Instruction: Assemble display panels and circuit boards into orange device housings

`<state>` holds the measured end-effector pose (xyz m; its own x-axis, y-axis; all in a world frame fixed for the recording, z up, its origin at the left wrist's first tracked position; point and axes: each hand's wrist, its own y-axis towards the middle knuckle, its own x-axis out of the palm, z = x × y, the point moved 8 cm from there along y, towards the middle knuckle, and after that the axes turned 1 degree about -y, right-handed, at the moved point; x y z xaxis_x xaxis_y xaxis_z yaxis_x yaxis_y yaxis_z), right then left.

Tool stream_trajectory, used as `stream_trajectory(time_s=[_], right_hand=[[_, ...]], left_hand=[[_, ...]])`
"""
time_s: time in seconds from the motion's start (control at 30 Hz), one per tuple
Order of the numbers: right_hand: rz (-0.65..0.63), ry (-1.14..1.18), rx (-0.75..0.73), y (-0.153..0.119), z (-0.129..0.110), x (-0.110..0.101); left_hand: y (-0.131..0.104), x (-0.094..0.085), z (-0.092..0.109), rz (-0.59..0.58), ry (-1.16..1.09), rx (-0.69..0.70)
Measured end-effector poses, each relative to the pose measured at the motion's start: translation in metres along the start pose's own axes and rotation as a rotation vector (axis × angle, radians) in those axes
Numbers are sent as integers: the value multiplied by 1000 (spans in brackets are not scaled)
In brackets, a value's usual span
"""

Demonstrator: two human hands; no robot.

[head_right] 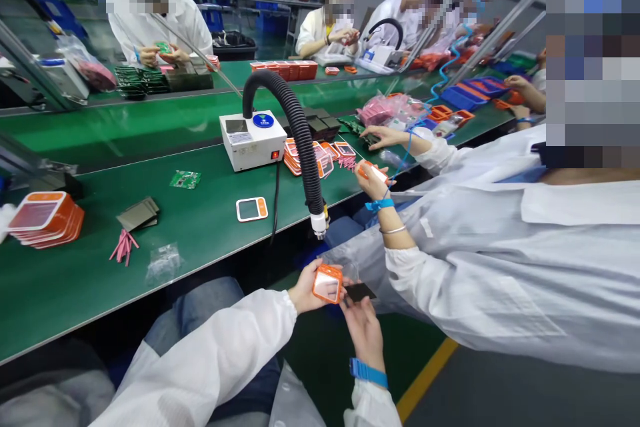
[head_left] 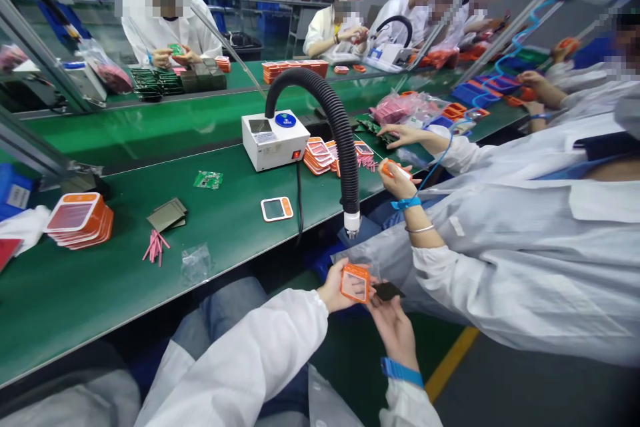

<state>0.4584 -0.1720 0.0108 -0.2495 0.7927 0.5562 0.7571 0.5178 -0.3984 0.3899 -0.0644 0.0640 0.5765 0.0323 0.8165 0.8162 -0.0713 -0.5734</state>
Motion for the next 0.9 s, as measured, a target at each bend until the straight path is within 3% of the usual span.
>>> stream_trajectory(time_s=[0.2, 0.33, 0.47, 0.6, 0.73, 0.9], right_hand=[[-11, -101, -49, -21, -15, 20], [-82, -252, -72, -42, -31, 55], [-181, -488, -81, -62, -43, 112], [-262, -745, -171, -89, -50, 181], [-539, -1177, -468, -127, -50, 257], [-861, -1289, -891, -178, -46, 316]], left_hand=[[-23, -26, 19, 118, 16, 124], [-54, -34, 35, 143, 61, 173], [-95, -35, 37, 110, 154, 146], [-145, -27, 38, -11, 225, 183], [-197, -12, 45, -167, 254, 281], [-238, -6, 55, -302, 295, 361]])
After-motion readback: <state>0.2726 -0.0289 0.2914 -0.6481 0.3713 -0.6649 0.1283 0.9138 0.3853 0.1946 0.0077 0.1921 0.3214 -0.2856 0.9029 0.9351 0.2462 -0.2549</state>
